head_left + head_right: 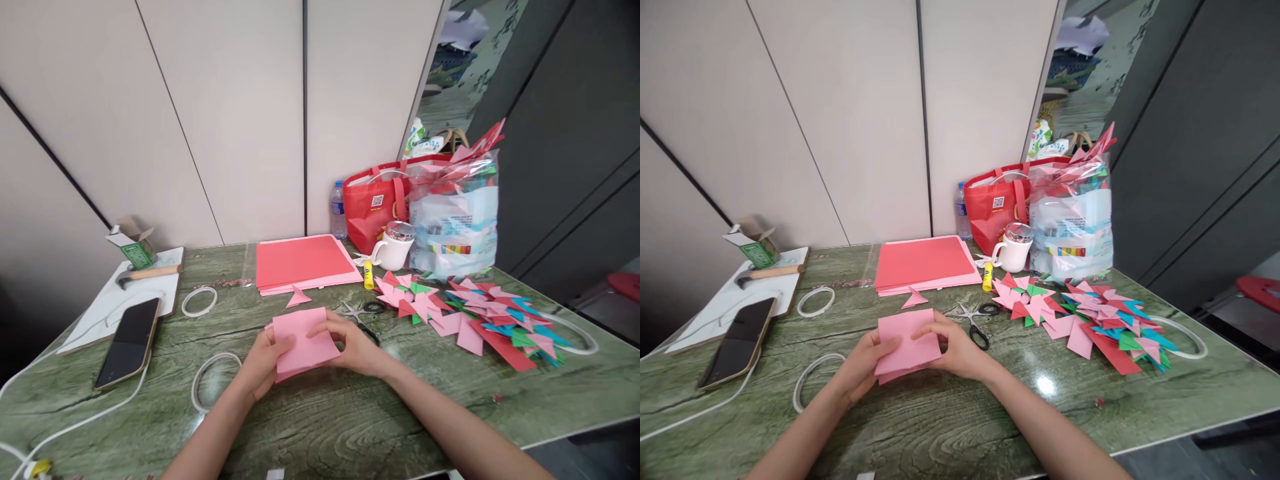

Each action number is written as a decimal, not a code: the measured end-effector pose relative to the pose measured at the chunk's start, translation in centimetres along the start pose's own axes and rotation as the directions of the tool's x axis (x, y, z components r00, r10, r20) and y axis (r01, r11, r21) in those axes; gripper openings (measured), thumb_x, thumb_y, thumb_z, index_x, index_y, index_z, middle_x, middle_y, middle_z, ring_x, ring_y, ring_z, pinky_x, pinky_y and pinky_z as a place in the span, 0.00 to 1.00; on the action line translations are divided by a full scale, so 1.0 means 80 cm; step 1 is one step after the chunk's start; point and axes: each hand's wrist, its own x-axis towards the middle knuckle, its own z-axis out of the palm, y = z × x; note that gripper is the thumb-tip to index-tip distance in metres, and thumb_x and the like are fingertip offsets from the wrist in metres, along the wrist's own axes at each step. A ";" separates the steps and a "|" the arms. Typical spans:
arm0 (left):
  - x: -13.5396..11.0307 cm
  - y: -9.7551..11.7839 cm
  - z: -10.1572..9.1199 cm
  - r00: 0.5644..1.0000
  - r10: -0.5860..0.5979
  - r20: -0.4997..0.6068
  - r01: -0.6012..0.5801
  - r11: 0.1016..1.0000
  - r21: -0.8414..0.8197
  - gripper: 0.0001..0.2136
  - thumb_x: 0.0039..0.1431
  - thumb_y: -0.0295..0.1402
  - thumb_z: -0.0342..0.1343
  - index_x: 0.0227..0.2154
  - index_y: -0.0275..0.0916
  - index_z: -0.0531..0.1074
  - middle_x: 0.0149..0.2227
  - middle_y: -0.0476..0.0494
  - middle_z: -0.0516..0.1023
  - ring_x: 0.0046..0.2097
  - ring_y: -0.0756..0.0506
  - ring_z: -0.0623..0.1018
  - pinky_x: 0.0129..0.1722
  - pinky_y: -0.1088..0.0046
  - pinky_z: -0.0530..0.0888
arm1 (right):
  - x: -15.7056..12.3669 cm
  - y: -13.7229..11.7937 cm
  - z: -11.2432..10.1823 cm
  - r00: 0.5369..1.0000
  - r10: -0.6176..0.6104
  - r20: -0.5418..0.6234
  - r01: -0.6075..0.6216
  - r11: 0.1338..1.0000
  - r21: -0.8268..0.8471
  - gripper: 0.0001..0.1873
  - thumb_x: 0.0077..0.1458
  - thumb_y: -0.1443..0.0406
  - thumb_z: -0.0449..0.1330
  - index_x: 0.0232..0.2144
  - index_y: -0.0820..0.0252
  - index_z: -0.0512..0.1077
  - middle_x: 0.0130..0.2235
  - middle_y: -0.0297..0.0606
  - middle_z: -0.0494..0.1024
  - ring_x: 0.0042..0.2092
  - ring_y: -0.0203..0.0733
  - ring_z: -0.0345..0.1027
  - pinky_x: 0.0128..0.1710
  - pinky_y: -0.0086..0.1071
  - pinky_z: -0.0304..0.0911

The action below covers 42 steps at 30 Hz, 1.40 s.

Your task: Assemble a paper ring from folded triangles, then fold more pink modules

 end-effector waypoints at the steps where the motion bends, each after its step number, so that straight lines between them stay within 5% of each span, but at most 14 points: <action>1: 0.000 -0.001 0.001 1.000 -0.011 0.027 0.011 1.000 0.015 0.17 0.42 0.34 0.64 0.37 0.32 0.74 0.33 0.37 0.80 0.32 0.44 0.78 0.33 0.69 0.74 | 0.000 0.003 0.002 0.999 -0.003 -0.046 0.004 1.000 0.006 0.14 0.39 0.64 0.66 0.33 0.57 0.75 0.43 0.39 0.69 0.44 0.41 0.65 0.41 0.32 0.64; 4: 0.000 -0.003 0.001 0.993 -0.012 0.119 0.014 1.000 -0.010 0.21 0.50 0.44 0.57 0.41 0.32 0.73 0.37 0.33 0.79 0.39 0.40 0.78 0.40 0.62 0.73 | 0.002 0.013 0.007 0.975 0.060 -0.216 -0.048 0.997 0.062 0.10 0.43 0.59 0.63 0.27 0.60 0.74 0.34 0.37 0.73 0.38 0.40 0.67 0.38 0.33 0.64; 7: 0.000 -0.004 0.001 0.974 0.109 0.196 -0.095 0.992 -0.083 0.28 0.48 0.52 0.52 0.46 0.35 0.70 0.47 0.32 0.74 0.48 0.38 0.74 0.45 0.60 0.71 | 0.003 0.019 0.011 0.944 0.141 -0.297 -0.099 0.983 0.152 0.14 0.43 0.58 0.63 0.32 0.61 0.72 0.32 0.38 0.75 0.34 0.41 0.67 0.35 0.34 0.64; 10: 0.001 -0.006 0.001 0.970 0.164 0.180 -0.169 0.986 0.014 0.28 0.40 0.43 0.63 0.47 0.38 0.70 0.50 0.36 0.72 0.49 0.38 0.72 0.46 0.61 0.71 | 0.000 0.016 0.015 0.927 0.163 -0.338 -0.094 0.973 0.210 0.18 0.40 0.60 0.65 0.35 0.60 0.68 0.32 0.36 0.74 0.33 0.40 0.67 0.33 0.32 0.64; 12: 0.001 -0.010 0.003 0.982 0.170 0.086 -0.179 0.978 0.104 0.25 0.39 0.35 0.66 0.43 0.37 0.72 0.45 0.38 0.76 0.45 0.40 0.75 0.45 0.62 0.72 | -0.002 0.013 0.019 0.928 0.161 -0.337 -0.086 0.970 0.225 0.23 0.40 0.62 0.65 0.40 0.57 0.64 0.32 0.34 0.73 0.33 0.39 0.68 0.32 0.30 0.63; 16: 0.001 -0.015 0.006 0.979 0.200 -0.030 -0.192 0.966 0.173 0.16 0.42 0.34 0.64 0.35 0.34 0.75 0.35 0.41 0.80 0.36 0.42 0.78 0.38 0.61 0.75 | -0.004 0.010 0.023 0.940 0.122 -0.318 -0.075 0.985 0.154 0.25 0.41 0.65 0.64 0.44 0.56 0.64 0.38 0.37 0.73 0.37 0.40 0.68 0.35 0.30 0.63; 20: 0.000 -0.017 0.008 0.975 0.221 -0.030 -0.212 0.961 0.175 0.15 0.42 0.33 0.64 0.35 0.34 0.75 0.34 0.43 0.80 0.35 0.42 0.78 0.37 0.61 0.76 | -0.004 0.014 0.022 0.938 0.102 -0.331 -0.078 0.993 0.087 0.17 0.42 0.64 0.64 0.38 0.58 0.70 0.41 0.38 0.73 0.40 0.42 0.67 0.38 0.32 0.62; 33: 0.002 -0.017 0.005 0.988 0.149 -0.028 -0.149 0.989 0.018 0.18 0.39 0.31 0.66 0.37 0.33 0.75 0.36 0.40 0.80 0.36 0.43 0.78 0.38 0.63 0.76 | -0.006 0.002 0.020 0.936 0.111 -0.333 -0.059 0.985 0.162 0.24 0.39 0.64 0.66 0.41 0.58 0.67 0.40 0.39 0.72 0.39 0.41 0.67 0.37 0.32 0.64; 42: 0.000 -0.016 0.003 0.979 0.205 0.009 -0.205 0.975 0.084 0.17 0.43 0.29 0.64 0.39 0.34 0.74 0.39 0.38 0.79 0.39 0.42 0.77 0.42 0.63 0.73 | -0.006 -0.002 0.020 0.936 0.043 -0.349 0.023 0.983 0.183 0.24 0.41 0.60 0.66 0.42 0.57 0.66 0.42 0.40 0.72 0.42 0.42 0.67 0.40 0.33 0.64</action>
